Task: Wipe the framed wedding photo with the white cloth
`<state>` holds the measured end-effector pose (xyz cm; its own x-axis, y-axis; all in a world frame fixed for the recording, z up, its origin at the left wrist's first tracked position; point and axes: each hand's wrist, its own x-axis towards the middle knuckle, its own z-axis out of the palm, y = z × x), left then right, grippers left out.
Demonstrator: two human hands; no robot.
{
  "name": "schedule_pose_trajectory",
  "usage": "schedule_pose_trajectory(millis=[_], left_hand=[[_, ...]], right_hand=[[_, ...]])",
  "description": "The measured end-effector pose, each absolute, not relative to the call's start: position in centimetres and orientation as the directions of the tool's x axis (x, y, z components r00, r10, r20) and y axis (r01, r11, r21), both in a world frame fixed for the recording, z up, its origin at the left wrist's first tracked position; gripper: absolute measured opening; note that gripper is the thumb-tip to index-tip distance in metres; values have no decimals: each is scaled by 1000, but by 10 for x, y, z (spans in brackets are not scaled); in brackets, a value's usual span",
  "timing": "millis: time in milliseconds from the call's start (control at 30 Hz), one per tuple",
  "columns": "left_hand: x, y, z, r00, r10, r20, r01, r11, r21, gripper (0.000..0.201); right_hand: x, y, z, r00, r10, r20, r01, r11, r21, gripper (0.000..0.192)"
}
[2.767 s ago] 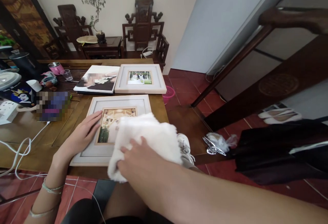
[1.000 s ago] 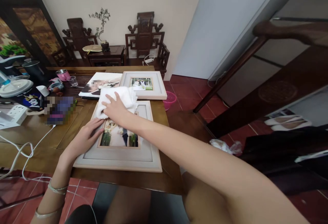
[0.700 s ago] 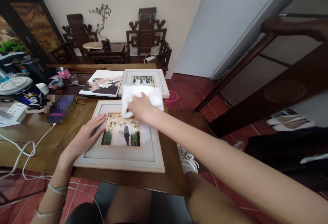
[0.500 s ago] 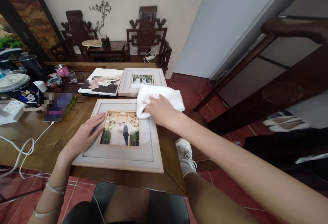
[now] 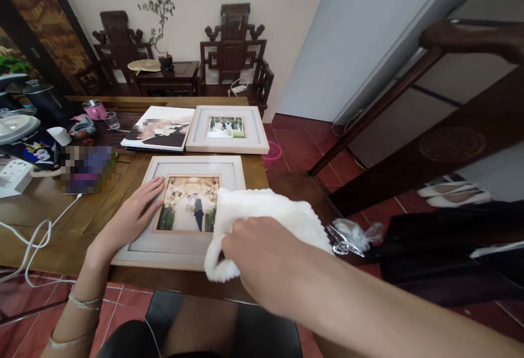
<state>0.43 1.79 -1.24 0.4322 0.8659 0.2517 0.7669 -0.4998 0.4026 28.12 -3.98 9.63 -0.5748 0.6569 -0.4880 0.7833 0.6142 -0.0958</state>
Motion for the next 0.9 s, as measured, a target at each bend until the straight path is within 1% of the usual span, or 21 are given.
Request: schedule_pose_trajectory(millis=[100, 200, 267, 300, 367, 433, 533, 633, 667, 700, 800, 833, 900], left_hand=[[4, 19, -12, 447, 860, 248, 761, -511, 399, 50], [3, 19, -12, 445, 860, 249, 757, -510, 408, 49], [4, 18, -11, 433, 864, 256, 755, -503, 420, 49], [4, 18, -11, 426, 867, 258, 756, -498, 426, 49], [5, 18, -11, 414, 872, 263, 757, -490, 433, 48], [5, 18, -11, 409, 872, 269, 757, -489, 434, 48], [6, 19, -13, 409, 870, 275, 756, -492, 432, 48], [6, 20, -14, 415, 868, 273, 755, -496, 429, 47], [6, 20, -14, 416, 867, 274, 755, -498, 427, 47], [6, 20, -14, 419, 865, 275, 755, -500, 424, 47], [6, 20, -14, 434, 860, 269, 754, -510, 413, 47], [6, 21, -14, 440, 859, 262, 754, -512, 411, 47], [5, 21, -14, 453, 856, 250, 753, -517, 407, 48]], right_hand=[[287, -9, 90, -478, 763, -435, 846, 533, 3, 48], [294, 29, 76, -451, 841, -298, 870, 489, 66, 54], [300, 47, 66, -514, 839, -177, 836, 536, 114, 57], [302, 52, 62, -559, 820, -126, 807, 572, 143, 59], [304, 49, 59, -632, 769, -93, 748, 638, 182, 59], [303, 32, 61, -656, 743, -134, 724, 669, 166, 53], [297, -7, 68, -669, 693, -270, 698, 710, 92, 44], [291, -42, 72, -696, 573, -433, 639, 769, -11, 33], [289, -49, 73, -705, 538, -461, 627, 778, -51, 30], [288, -54, 75, -706, 527, -474, 630, 772, -81, 28], [286, -53, 84, -665, 581, -469, 707, 692, -145, 30], [286, -48, 88, -640, 614, -462, 739, 657, -150, 33], [286, -31, 92, -575, 685, -447, 798, 589, -125, 39]])
